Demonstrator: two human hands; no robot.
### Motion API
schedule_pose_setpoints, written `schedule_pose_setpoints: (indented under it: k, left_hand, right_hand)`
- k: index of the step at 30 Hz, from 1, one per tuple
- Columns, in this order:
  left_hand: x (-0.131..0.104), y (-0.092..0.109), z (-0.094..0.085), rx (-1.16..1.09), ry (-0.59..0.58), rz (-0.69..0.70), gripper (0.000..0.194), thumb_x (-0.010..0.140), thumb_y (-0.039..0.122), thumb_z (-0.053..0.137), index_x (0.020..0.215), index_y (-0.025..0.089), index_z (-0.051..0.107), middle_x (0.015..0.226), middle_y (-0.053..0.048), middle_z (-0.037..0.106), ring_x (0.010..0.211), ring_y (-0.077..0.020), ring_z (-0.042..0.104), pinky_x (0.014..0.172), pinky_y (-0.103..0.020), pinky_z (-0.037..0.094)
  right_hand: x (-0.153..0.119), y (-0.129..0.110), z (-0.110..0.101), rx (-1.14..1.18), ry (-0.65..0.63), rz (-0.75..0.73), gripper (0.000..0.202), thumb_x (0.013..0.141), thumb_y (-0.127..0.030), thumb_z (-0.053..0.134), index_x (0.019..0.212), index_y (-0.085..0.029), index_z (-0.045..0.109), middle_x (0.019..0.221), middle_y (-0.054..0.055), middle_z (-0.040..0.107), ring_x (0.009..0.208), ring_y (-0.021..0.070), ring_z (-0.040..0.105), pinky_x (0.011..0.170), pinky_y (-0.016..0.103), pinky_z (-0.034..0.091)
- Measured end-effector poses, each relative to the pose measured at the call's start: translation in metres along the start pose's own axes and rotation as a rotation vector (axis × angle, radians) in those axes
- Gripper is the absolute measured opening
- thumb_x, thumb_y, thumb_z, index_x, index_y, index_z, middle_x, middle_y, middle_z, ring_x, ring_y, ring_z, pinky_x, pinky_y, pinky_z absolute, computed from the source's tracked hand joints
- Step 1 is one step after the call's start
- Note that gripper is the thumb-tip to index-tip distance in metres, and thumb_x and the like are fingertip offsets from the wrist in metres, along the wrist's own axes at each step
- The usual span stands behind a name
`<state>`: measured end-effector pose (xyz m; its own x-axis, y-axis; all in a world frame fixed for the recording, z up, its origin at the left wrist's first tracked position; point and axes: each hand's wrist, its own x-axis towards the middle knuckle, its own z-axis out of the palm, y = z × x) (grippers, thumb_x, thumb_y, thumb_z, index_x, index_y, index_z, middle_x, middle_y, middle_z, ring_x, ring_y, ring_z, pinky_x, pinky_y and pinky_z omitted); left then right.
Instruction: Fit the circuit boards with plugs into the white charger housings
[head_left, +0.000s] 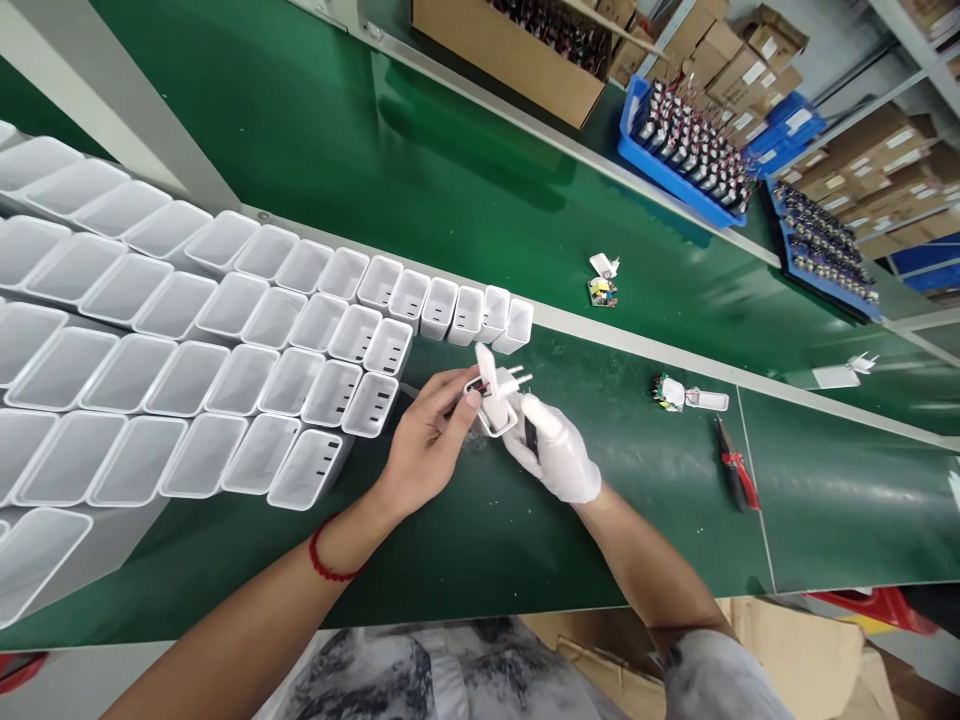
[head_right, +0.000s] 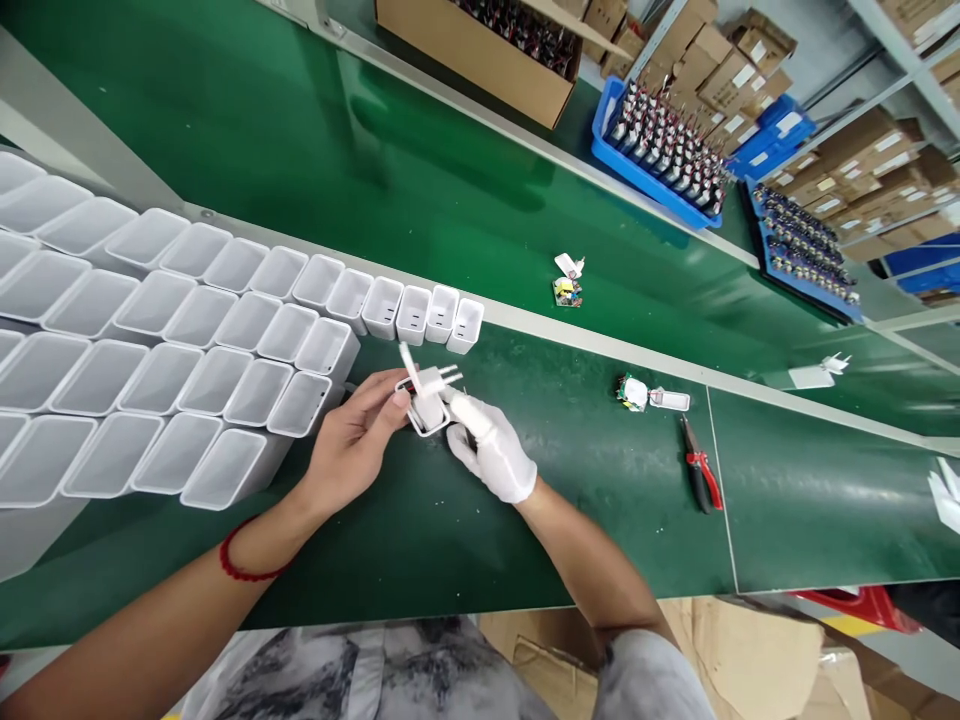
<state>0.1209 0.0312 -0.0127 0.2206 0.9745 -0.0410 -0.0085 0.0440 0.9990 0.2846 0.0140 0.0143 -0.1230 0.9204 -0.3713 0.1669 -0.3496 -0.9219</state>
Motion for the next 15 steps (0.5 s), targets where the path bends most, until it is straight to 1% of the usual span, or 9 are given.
schedule_pose_setpoints:
  k: [2,5,6,8,10,11,12,13,15]
  left_hand:
    - [0.000,0.000,-0.001,-0.044,-0.005,-0.010,0.039,0.095,0.044,0.052,0.127,0.026,0.063,0.130,-0.007,0.058,0.116,-0.0219,0.061,0.084,-0.029,0.059]
    - [-0.001,0.000,-0.001,-0.024,0.018,-0.009,0.039,0.093,0.045,0.055,0.125,0.025,0.064,0.129,-0.007,0.059,0.117,-0.0223,0.060,0.086,-0.029,0.058]
    - [-0.001,-0.001,0.000,-0.013,0.025,-0.008,0.039,0.092,0.045,0.056,0.125,0.025,0.064,0.129,-0.007,0.059,0.118,-0.0223,0.060,0.087,-0.029,0.058]
    - [-0.002,-0.002,0.002,0.005,0.028,-0.012,0.040,0.092,0.045,0.057,0.126,0.025,0.063,0.129,-0.007,0.059,0.120,-0.0223,0.059,0.089,-0.030,0.057]
    - [-0.003,-0.004,0.004,0.020,0.008,-0.026,0.040,0.092,0.045,0.056,0.126,0.024,0.063,0.129,-0.008,0.058,0.122,-0.0225,0.058,0.092,-0.031,0.056]
    - [-0.003,-0.004,0.006,0.028,-0.014,-0.036,0.040,0.092,0.045,0.055,0.125,0.024,0.064,0.129,-0.008,0.058,0.123,-0.0229,0.057,0.093,-0.031,0.055]
    - [-0.004,-0.005,0.007,0.037,-0.041,-0.048,0.039,0.093,0.045,0.054,0.124,0.024,0.064,0.130,-0.008,0.057,0.124,-0.0235,0.056,0.094,-0.032,0.055]
    - [-0.005,-0.005,0.008,0.044,-0.071,-0.057,0.039,0.093,0.045,0.053,0.124,0.025,0.065,0.131,-0.008,0.057,0.126,-0.0242,0.055,0.094,-0.032,0.055]
    - [-0.006,-0.005,0.009,0.051,-0.131,-0.065,0.038,0.094,0.044,0.052,0.125,0.027,0.064,0.137,-0.007,0.054,0.131,-0.0258,0.051,0.095,-0.033,0.055]
  right_hand:
    - [-0.003,-0.008,-0.002,0.098,-0.009,0.042,0.055,0.090,-0.068,0.042,0.065,-0.021,0.056,0.042,-0.007,0.029,0.037,0.0086,0.026,0.040,0.025,0.023]
    - [-0.003,-0.011,-0.004,0.199,0.053,0.075,0.050,0.086,-0.066,0.052,0.066,-0.021,0.052,0.045,-0.008,0.027,0.039,0.0077,0.024,0.040,0.024,0.019]
    - [-0.002,-0.010,-0.005,0.191,0.065,0.067,0.047,0.083,-0.065,0.057,0.070,-0.020,0.055,0.047,-0.008,0.031,0.041,0.0077,0.028,0.040,0.023,0.021]
    - [-0.002,-0.009,-0.006,0.119,0.070,0.010,0.043,0.077,-0.059,0.069,0.086,-0.018,0.063,0.057,-0.005,0.047,0.049,0.0093,0.040,0.046,0.023,0.033]
    - [-0.002,-0.008,-0.007,0.031,0.090,-0.064,0.055,0.067,-0.050,0.081,0.108,-0.018,0.063,0.079,0.001,0.062,0.065,0.0136,0.055,0.060,0.026,0.046]
    - [-0.003,-0.008,-0.007,-0.008,0.106,-0.092,0.062,0.063,-0.046,0.084,0.114,-0.018,0.062,0.088,0.003,0.066,0.073,0.0159,0.058,0.068,0.029,0.049]
    - [-0.004,-0.008,-0.008,-0.046,0.119,-0.111,0.062,0.062,-0.044,0.085,0.114,-0.018,0.063,0.093,0.004,0.067,0.078,0.0176,0.060,0.073,0.030,0.050]
    - [-0.006,-0.008,-0.009,-0.088,0.129,-0.126,0.055,0.063,-0.042,0.083,0.109,-0.018,0.065,0.093,0.004,0.068,0.079,0.0184,0.061,0.075,0.031,0.051]
    - [-0.008,-0.009,-0.014,-0.205,0.148,-0.162,0.037,0.069,-0.040,0.077,0.097,-0.018,0.068,0.084,0.003,0.068,0.074,0.0177,0.061,0.072,0.031,0.051]
